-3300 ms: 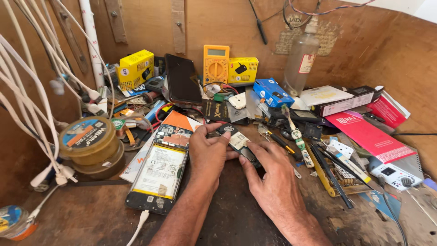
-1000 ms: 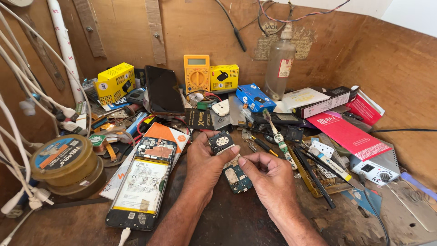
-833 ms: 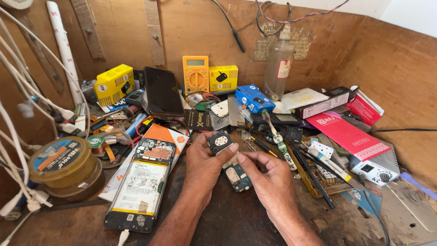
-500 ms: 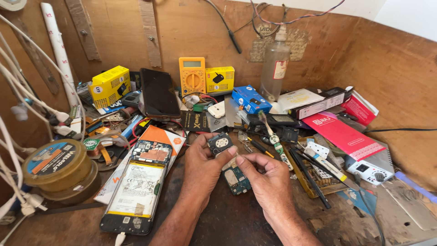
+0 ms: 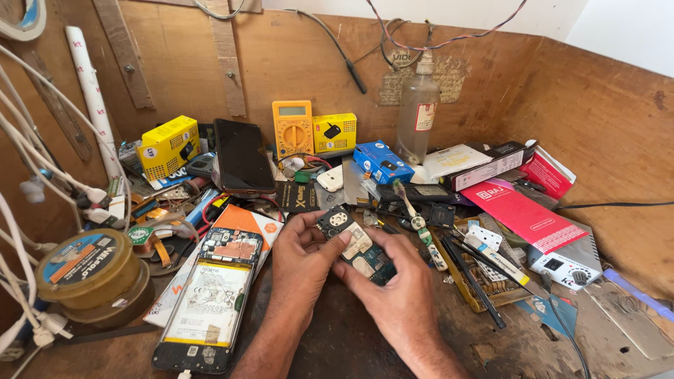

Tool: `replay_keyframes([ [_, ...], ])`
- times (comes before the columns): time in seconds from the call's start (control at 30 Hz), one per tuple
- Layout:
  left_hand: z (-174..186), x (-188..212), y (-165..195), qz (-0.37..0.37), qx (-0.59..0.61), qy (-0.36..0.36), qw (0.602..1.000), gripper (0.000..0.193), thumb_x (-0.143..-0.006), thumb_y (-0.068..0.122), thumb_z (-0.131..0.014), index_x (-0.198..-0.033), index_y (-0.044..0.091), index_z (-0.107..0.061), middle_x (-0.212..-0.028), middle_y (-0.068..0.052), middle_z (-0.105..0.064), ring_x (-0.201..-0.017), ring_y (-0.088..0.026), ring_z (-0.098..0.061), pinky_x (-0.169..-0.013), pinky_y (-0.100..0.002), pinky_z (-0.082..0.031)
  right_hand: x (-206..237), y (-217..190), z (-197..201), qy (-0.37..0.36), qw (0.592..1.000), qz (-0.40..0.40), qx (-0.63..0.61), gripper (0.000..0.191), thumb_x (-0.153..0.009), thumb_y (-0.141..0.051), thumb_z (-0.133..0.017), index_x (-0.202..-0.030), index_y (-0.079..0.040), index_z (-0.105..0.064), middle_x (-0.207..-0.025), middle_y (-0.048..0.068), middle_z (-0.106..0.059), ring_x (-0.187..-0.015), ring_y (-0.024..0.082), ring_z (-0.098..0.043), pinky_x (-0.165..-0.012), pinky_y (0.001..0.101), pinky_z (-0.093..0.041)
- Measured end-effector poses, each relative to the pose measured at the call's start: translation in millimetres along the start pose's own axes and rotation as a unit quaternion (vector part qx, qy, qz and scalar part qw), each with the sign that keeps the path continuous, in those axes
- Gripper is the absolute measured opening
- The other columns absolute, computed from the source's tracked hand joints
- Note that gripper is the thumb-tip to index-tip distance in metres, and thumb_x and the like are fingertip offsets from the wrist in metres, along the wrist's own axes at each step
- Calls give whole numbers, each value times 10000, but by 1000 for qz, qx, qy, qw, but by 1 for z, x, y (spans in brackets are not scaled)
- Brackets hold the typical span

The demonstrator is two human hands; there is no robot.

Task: The person is repairing a small electronic device, likely a mobile phone. They use a screwdriver to remove screws from the device's casing and then carefully separate the components to access the internal circuitry.

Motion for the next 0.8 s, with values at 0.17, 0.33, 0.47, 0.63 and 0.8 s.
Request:
replay_keyframes([
  [0.17,0,0,4,12,-11,-9,1000,444,-786,62,-791,-1197,-20,-645,-880,-86,-727,-749,-108,-688,-617,-262,-548,0,-5,-1,0,1000,-8,9,566,-667,-257,-930,-1130,-20,-706,-1002,99,-722,-923,195,-741,-770,338,-578],
  [0.33,0,-2,-1,7,5,-28,1000,402,-906,270,-724,-1169,-27,-659,-845,-90,-732,-703,-123,-671,-605,-259,-540,-1,6,4,71,996,-61,-13,449,-715,-192,-888,-1100,-10,-745,-964,93,-743,-866,189,-733,-768,332,-570],
  [0.47,-2,-20,-12,-12,-4,2,1000,385,-953,325,-652,-1101,-30,-689,-860,-64,-750,-718,-103,-679,-619,-257,-565,0,14,8,148,985,-70,-53,411,-769,-164,-860,-1111,21,-725,-963,98,-729,-877,173,-706,-794,324,-551],
  [0.63,-16,-44,-23,-58,-147,-33,987,225,-939,203,-656,-1061,38,-748,-865,-57,-776,-732,-121,-719,-656,-288,-585,0,17,12,237,970,-4,-62,433,-811,-159,-848,-1167,23,-682,-1098,106,-605,-995,183,-632,-852,328,-540],
  [0.8,-45,-45,-24,-163,-302,-49,938,140,-897,72,-697,-1025,69,-755,-922,-71,-781,-827,-199,-770,-789,-357,-603,0,24,18,291,954,-27,-65,431,-914,-162,-796,-1265,13,-617,-1161,108,-477,-1023,191,-527,-893,331,-486],
])
Point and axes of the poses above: each hand's wrist, its own x-axis away from the middle knuckle, its own z-axis out of the back of the hand, y = z × x, the point moved 3 cm from there along -x, towards the middle knuckle
